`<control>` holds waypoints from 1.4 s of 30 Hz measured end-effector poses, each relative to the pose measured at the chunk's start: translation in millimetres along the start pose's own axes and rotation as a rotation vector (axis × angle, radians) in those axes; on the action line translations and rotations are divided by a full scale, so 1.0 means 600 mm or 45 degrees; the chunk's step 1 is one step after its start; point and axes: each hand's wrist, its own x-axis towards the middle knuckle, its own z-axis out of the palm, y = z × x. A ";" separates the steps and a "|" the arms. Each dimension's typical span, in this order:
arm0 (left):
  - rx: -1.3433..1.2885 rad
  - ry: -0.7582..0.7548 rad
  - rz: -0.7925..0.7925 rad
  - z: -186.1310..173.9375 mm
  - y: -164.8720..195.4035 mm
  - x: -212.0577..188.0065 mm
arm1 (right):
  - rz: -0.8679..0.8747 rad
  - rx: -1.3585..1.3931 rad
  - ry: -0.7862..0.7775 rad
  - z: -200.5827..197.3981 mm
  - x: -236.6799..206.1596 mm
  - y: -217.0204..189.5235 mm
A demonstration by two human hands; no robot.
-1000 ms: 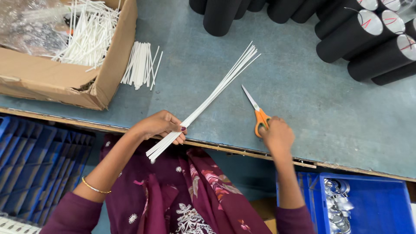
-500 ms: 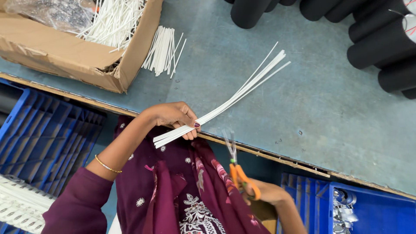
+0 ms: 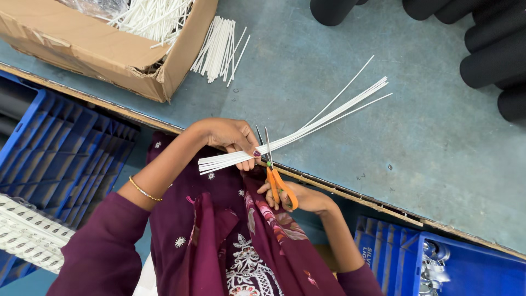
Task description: The person gathers long white sticks from a cardboard box on the workbench, aligns them into a bundle against the table edge, and trims the ends of the bundle with scissors. She sets trimmed sticks aside and repeats the aligning and cutting on additional bundles.
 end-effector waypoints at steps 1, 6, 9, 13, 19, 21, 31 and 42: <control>-0.014 -0.018 0.005 -0.002 0.000 -0.002 | -0.021 -0.008 -0.002 0.000 0.002 0.001; -0.045 -0.065 0.000 -0.008 0.001 -0.002 | 0.021 0.032 0.080 -0.002 0.005 0.009; -0.055 -0.063 -0.011 -0.008 0.000 0.000 | 0.040 0.051 0.155 -0.001 0.012 0.022; -0.043 -0.013 -0.031 -0.006 -0.001 0.001 | -0.098 0.225 0.201 0.004 0.012 0.054; -0.044 0.030 -0.063 -0.003 0.001 0.008 | -0.041 0.280 0.402 0.015 0.001 0.100; -0.053 0.042 -0.063 -0.003 0.000 0.009 | -0.039 0.303 0.436 0.017 0.000 0.109; -0.041 0.115 -0.064 0.000 -0.005 0.020 | -0.023 0.347 0.492 0.012 -0.004 0.131; -0.028 0.151 -0.070 0.005 -0.004 0.024 | -0.024 0.389 0.441 0.002 -0.007 0.148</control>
